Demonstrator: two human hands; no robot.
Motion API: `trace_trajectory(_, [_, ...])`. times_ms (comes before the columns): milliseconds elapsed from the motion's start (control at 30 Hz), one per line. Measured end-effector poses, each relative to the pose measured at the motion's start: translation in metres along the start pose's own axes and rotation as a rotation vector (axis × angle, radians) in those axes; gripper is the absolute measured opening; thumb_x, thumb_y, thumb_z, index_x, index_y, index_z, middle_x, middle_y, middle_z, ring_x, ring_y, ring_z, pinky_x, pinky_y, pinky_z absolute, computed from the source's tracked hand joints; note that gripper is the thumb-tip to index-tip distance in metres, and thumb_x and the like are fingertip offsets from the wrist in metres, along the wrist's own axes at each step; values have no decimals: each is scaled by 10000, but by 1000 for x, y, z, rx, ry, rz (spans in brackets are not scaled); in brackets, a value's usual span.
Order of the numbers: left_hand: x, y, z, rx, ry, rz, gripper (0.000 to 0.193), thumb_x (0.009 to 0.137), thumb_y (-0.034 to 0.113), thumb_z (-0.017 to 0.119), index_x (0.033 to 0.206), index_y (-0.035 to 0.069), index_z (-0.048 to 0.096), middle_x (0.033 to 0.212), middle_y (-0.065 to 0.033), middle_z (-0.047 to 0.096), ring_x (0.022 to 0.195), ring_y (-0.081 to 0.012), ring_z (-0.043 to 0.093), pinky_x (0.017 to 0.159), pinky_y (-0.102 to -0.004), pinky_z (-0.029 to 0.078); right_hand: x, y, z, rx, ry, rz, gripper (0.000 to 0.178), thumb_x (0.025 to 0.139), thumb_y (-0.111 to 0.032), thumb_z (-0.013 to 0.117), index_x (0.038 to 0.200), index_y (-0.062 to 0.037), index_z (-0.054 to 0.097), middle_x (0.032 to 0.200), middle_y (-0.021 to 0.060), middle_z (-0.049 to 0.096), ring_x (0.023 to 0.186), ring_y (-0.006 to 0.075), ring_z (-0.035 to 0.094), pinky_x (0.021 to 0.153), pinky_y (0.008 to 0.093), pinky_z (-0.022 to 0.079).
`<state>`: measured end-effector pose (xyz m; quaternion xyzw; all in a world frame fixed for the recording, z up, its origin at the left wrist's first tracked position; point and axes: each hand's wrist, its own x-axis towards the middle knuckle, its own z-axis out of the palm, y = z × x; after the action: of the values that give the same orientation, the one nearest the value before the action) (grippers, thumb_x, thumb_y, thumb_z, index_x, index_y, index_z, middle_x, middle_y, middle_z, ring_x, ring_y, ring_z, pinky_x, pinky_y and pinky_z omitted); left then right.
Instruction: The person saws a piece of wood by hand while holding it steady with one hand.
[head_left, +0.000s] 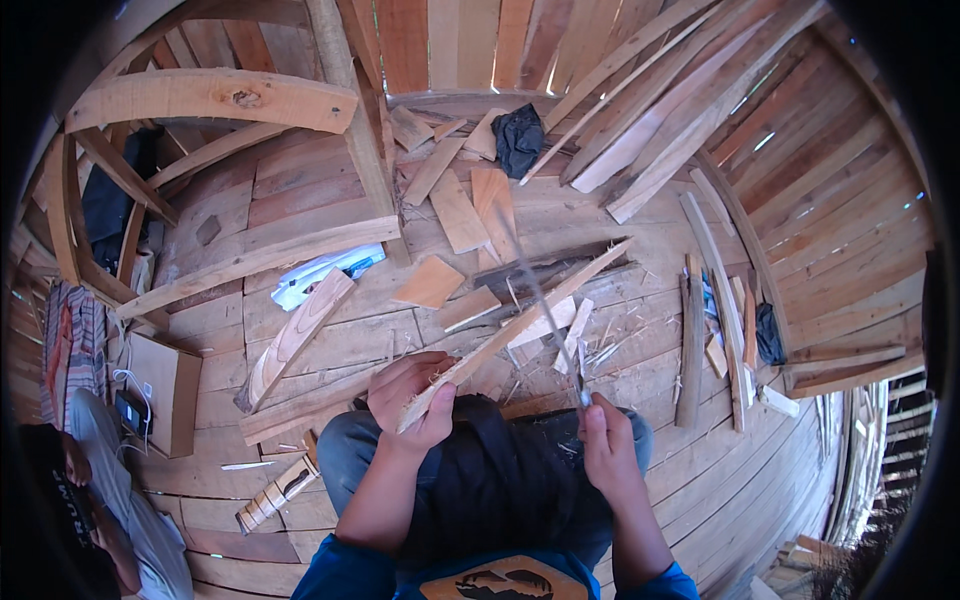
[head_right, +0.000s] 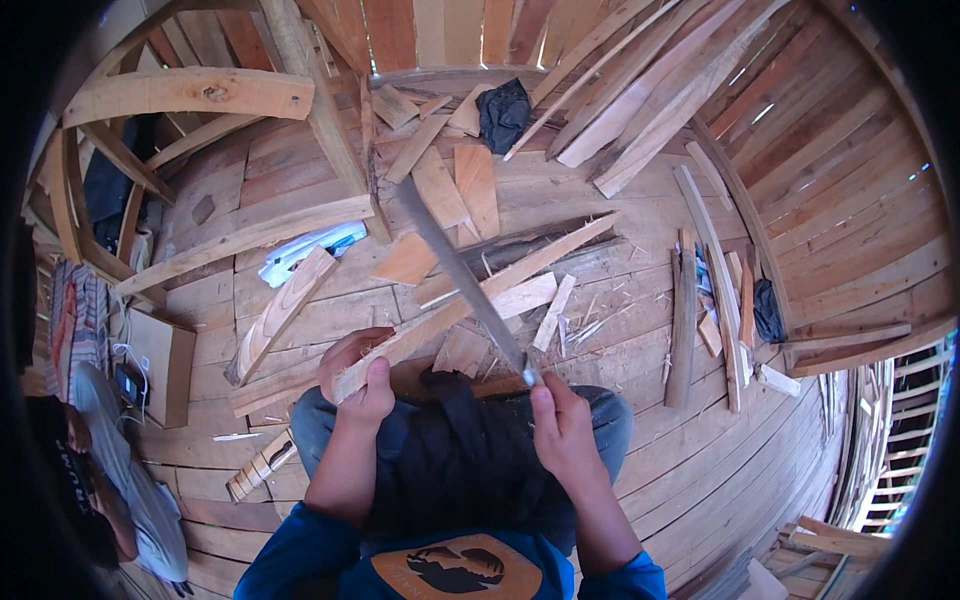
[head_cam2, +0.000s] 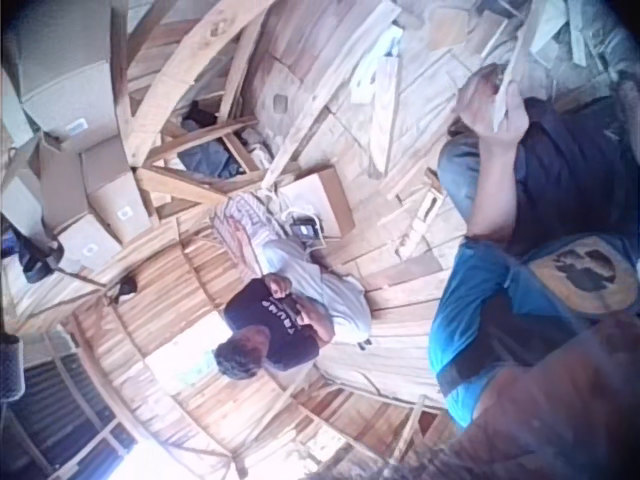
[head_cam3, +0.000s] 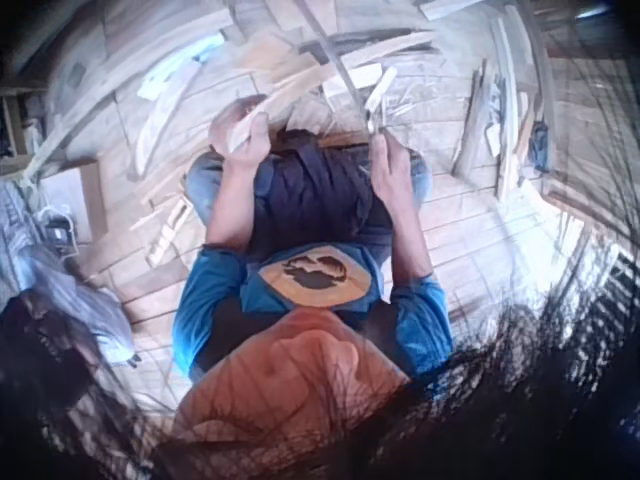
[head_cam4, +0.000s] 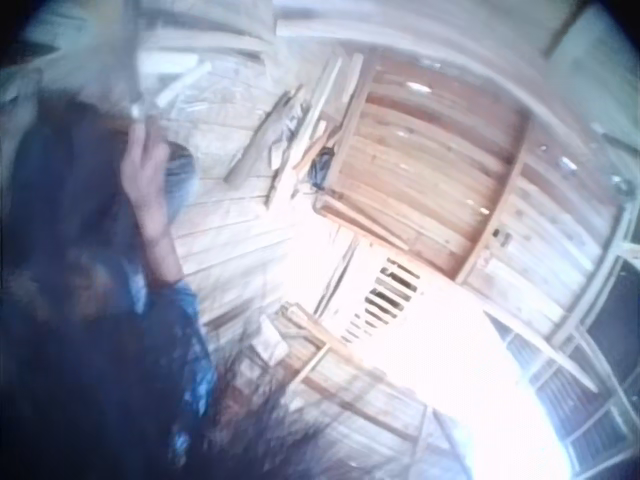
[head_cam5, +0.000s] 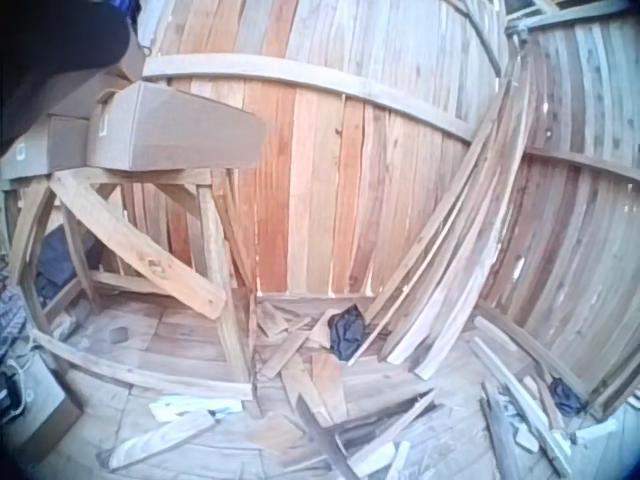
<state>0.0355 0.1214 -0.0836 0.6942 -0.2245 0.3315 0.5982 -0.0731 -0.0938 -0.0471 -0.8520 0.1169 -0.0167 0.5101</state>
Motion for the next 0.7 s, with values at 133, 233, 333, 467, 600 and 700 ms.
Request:
trace_trajectory(133, [-2, 14, 3, 22, -52, 46, 204, 828, 167, 653, 759, -25, 663, 731, -131, 685, 690, -268, 690, 648, -313, 550, 11, -36, 13, -89, -69, -28, 383, 1000, -315, 455, 825, 22, 505, 617, 140, 469, 606, 259, 468, 539, 351, 387])
trace_trajectory(233, [-6, 16, 7, 4, -75, 124, 193, 827, 152, 656, 774, -33, 669, 730, -127, 682, 689, -274, 688, 640, -316, 554, 12, -15, 11, -217, -17, -22, 381, 955, -333, 544, 859, 36, 563, 642, 279, 534, 694, 468, 581, 566, 454, 440])
trace_trajectory(333, [-8, 16, 9, 7, -82, 121, 186, 826, 140, 656, 769, -37, 664, 727, -126, 680, 688, -278, 686, 638, -319, 555, 4, -6, 2, -310, 12, 22, 371, 949, -326, 555, 854, 32, 571, 611, 265, 528, 658, 465, 578, 552, 465, 435])
trace_trajectory(467, [-9, 23, 9, 22, -88, 100, 188, 829, 145, 656, 761, -30, 664, 731, -125, 679, 691, -279, 688, 648, -326, 559, -1, -21, 7, -328, 2, 33, 365, 945, -326, 562, 861, 29, 577, 608, 261, 535, 657, 467, 578, 556, 484, 437])
trace_trajectory(600, [-15, 23, 9, 26, -102, 149, 183, 827, 149, 664, 761, -21, 662, 734, -125, 679, 689, -273, 690, 662, -331, 563, -5, -38, 20, -253, -34, -79, 384, 935, -345, 576, 818, 20, 566, 627, 266, 541, 684, 473, 578, 570, 502, 438])
trace_trajectory(700, [-14, 21, 16, 37, -110, 150, 170, 824, 141, 665, 772, -21, 661, 722, -125, 676, 683, -274, 690, 657, -331, 562, 11, -15, 6, -414, 49, -14, 439, 941, -363, 563, 728, 20, 535, 598, 263, 526, 656, 471, 569, 550, 499, 433])
